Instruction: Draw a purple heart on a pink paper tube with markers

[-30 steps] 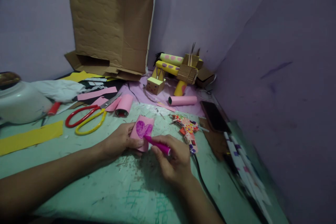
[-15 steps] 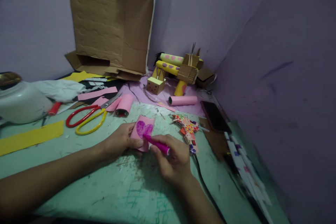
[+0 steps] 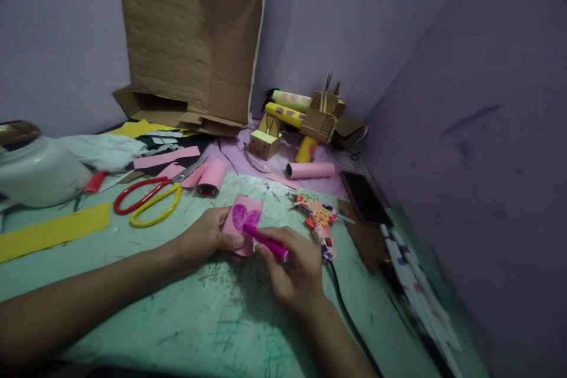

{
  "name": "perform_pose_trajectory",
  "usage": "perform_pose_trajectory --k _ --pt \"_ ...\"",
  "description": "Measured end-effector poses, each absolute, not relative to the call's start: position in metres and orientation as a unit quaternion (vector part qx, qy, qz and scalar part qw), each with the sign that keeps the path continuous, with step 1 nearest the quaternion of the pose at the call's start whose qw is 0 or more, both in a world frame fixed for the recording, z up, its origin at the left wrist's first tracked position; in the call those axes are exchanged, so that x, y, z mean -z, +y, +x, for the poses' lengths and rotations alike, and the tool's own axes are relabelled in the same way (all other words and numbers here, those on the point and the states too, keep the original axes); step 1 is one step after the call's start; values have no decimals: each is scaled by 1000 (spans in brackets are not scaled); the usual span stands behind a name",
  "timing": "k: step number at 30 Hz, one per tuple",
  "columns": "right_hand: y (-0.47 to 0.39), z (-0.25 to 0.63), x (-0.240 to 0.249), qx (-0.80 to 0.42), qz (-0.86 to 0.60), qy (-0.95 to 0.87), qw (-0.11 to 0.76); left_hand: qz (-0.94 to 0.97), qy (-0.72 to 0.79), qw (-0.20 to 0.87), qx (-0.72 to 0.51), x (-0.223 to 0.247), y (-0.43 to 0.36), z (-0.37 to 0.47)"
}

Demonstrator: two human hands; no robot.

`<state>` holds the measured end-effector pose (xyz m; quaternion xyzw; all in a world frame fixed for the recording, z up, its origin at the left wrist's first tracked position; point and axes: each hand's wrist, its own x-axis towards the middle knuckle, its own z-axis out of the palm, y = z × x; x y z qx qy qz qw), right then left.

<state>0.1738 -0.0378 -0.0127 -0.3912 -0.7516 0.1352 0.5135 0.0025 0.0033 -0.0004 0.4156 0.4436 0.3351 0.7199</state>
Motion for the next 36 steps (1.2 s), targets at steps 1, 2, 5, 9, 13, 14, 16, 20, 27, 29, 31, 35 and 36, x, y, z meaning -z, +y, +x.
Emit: perform_pose_trajectory --k 1,2,5,9,13,14,16,20,27,29,31,35,36 --pt "-38 173 12 -143 -386 -755 510 417 446 718 -333 1 4 2" --pt "-38 173 12 -148 -382 -758 508 417 448 718 -333 1 4 2" --pt "-37 174 13 -146 -382 -754 514 418 438 719 -340 1 4 2" --pt "-34 176 18 -123 -394 -743 527 413 440 718 -346 0 2 3" --pt "-35 173 17 -135 -385 -752 518 418 435 719 -346 -2 2 3" --pt "-35 172 16 -142 -380 -756 514 418 434 720 -345 -2 2 3" --pt "-36 171 15 -151 -373 -762 508 417 434 722 -342 -2 3 3" --pt "-35 174 16 -121 -402 -737 530 417 428 724 -345 -1 3 3" --pt "-36 174 16 -116 -407 -740 523 420 422 722 -354 0 4 3" --pt "-36 173 16 -115 -409 -738 524 421 421 722 -352 0 4 3" --pt "-35 174 17 -107 -419 -725 535 420 422 725 -347 -1 3 3" --pt "-35 175 18 -107 -424 -720 539 418 426 727 -340 -1 2 3" --pt "-35 175 18 -108 -423 -724 535 417 425 726 -343 -1 2 4"
